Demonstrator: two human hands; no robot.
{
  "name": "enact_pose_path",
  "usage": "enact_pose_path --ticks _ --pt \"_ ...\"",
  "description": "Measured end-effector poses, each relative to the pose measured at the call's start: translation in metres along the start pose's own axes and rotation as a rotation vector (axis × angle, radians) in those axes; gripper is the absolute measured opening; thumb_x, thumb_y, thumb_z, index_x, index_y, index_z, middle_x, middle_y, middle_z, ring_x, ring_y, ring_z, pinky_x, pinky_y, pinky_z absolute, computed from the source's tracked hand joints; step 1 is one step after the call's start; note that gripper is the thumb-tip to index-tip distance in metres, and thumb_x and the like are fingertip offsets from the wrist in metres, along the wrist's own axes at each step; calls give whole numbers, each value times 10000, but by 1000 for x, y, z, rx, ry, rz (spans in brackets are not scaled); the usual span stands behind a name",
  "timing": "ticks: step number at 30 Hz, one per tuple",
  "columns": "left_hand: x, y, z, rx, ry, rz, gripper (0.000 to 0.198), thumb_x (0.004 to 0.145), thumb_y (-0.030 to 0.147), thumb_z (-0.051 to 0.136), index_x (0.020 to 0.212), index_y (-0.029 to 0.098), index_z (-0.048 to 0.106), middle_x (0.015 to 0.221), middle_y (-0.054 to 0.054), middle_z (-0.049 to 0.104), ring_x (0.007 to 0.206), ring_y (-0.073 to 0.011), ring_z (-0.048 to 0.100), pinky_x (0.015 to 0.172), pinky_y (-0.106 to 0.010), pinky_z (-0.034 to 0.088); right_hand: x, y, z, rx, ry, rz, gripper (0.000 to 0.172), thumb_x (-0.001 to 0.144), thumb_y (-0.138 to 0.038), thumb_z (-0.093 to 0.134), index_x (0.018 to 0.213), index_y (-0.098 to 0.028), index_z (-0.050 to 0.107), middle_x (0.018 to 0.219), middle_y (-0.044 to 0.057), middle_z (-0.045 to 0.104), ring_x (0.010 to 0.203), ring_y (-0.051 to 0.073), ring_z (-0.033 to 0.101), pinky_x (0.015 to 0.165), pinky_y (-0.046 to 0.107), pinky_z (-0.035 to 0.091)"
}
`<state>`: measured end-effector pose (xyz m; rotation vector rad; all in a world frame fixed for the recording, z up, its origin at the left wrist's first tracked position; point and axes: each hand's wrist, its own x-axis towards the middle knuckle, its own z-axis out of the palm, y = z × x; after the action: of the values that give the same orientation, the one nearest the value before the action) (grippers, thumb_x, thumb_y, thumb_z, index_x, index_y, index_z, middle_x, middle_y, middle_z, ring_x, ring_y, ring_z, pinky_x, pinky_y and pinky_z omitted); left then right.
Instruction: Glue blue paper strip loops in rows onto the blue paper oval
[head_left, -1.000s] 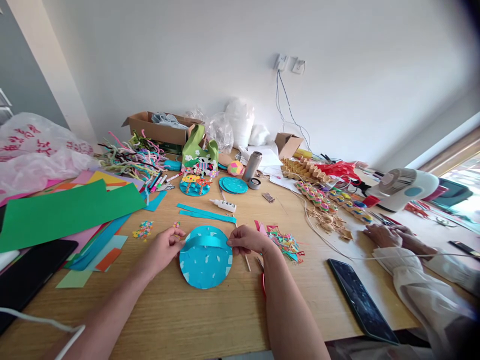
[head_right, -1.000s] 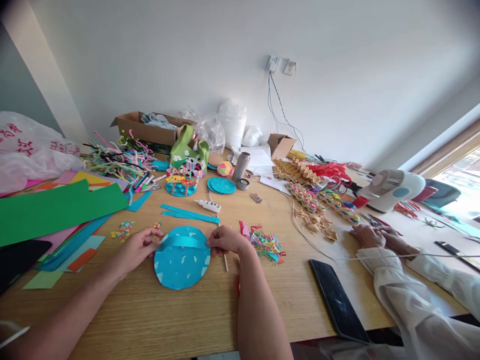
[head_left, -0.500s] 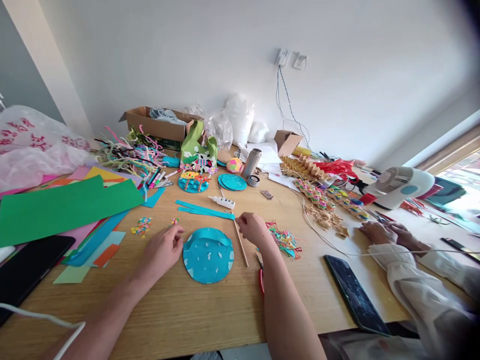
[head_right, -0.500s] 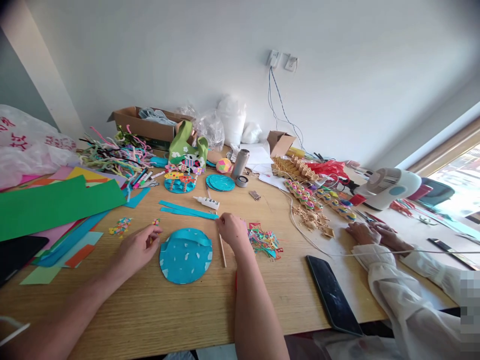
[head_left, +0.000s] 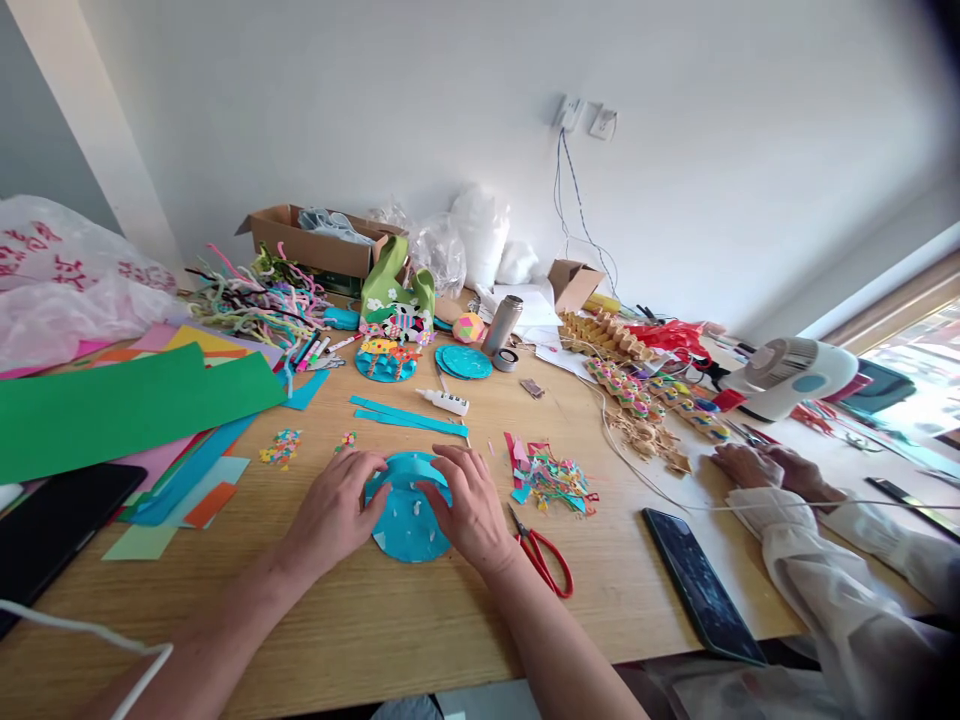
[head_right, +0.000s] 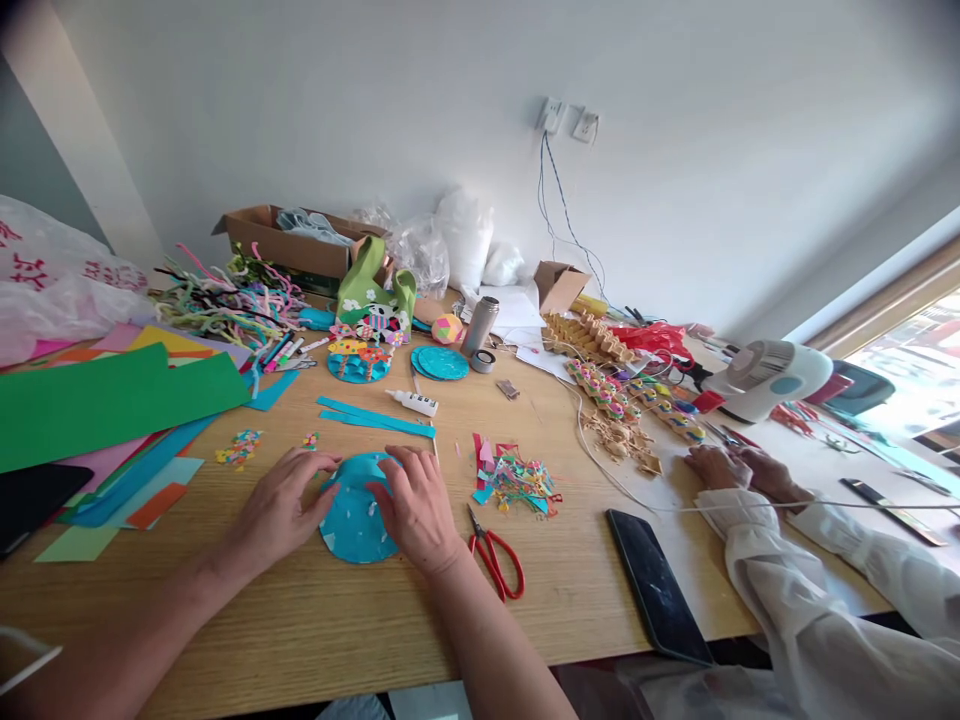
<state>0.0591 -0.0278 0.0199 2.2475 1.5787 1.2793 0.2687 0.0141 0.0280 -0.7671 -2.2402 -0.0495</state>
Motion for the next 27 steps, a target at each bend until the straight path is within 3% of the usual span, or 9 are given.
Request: enact_pose_path --ticks 4,9,12,27 --pt "0 2 1 -7 -7 48 114 900 219 545 1000 214 598 1073 -84 689 1032 -248 599 894 -395 487 3 0 8 -22 -37 -37 185 942 -172 538 1122 -210 525 1171 139 642 1074 259 577 898 433 491" --pt "-2 0 5 60 29 126 176 914 176 526 1066 204 609 1152 -88 660 1087 -244 580 973 -429 465 3 3 14 -59 -26 9 204 921 -79 459 1071 -199 529 1052 107 675 974 234 593 891 413 482" --pt "-3 0 6 101 52 159 205 930 157 507 1104 190 610 1116 -89 642 1058 -232 577 942 -420 486 3 4 13 -73 -27 10 214 917 -58 436 1043 -191 547 1002 92 678 940 225 584 886 393 476" --pt "-3 -2 7 164 -22 170 212 949 188 509 1096 194 661 1062 -86 633 995 -231 567 881 -418 522 -3 9 8 -110 -90 -32 339 885 -26 440 1085 -204 648 1140 109 622 1083 253 528 944 413 476"
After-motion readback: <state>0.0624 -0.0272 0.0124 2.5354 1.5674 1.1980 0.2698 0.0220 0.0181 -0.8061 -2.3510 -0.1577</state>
